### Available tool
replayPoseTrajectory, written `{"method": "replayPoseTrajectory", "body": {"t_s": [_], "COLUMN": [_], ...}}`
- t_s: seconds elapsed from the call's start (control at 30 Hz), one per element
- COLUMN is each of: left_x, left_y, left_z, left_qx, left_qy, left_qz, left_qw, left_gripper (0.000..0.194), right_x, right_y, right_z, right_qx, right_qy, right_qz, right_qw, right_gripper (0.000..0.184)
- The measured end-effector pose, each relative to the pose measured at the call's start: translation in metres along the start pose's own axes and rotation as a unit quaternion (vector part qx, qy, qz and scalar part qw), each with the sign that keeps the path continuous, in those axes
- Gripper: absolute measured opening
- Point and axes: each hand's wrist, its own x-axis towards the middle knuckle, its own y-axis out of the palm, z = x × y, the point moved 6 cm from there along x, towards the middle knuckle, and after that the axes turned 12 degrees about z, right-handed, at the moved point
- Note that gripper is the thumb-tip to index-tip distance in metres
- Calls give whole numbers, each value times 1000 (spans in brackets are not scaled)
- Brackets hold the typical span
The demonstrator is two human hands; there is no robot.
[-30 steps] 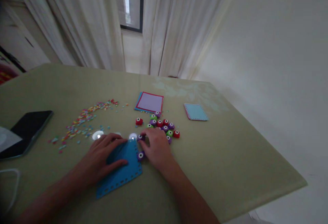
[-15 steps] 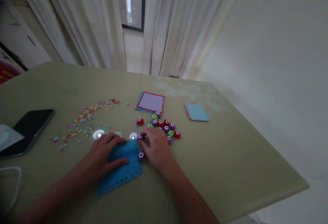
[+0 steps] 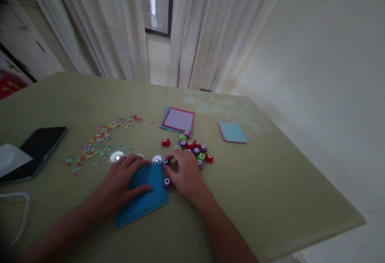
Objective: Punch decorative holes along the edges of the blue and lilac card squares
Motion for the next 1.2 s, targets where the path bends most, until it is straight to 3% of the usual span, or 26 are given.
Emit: {"method": "replayPoseTrajectory", "body": {"t_s": [0.53,0.93,1.2], "left_x": [-2,-1,-1], "left_y": [4,2,2], "left_z": [1,-2,-2], "left_qx": [28,28,24], "left_qy": [16,29,33], "left_qz": [-9,10,7], "left_qw": [999,999,999], "left_gripper": [50,46,44], "right_x": [0,2,1], "right_y": [1,5,1], "right_z": [3,1,2], "right_qx": [-25,-21,-11], "right_qy": [-34,-29,-37], "right_qz": [31,11,38], "right_qw": [999,999,999], "right_gripper": [22,25,22]}}
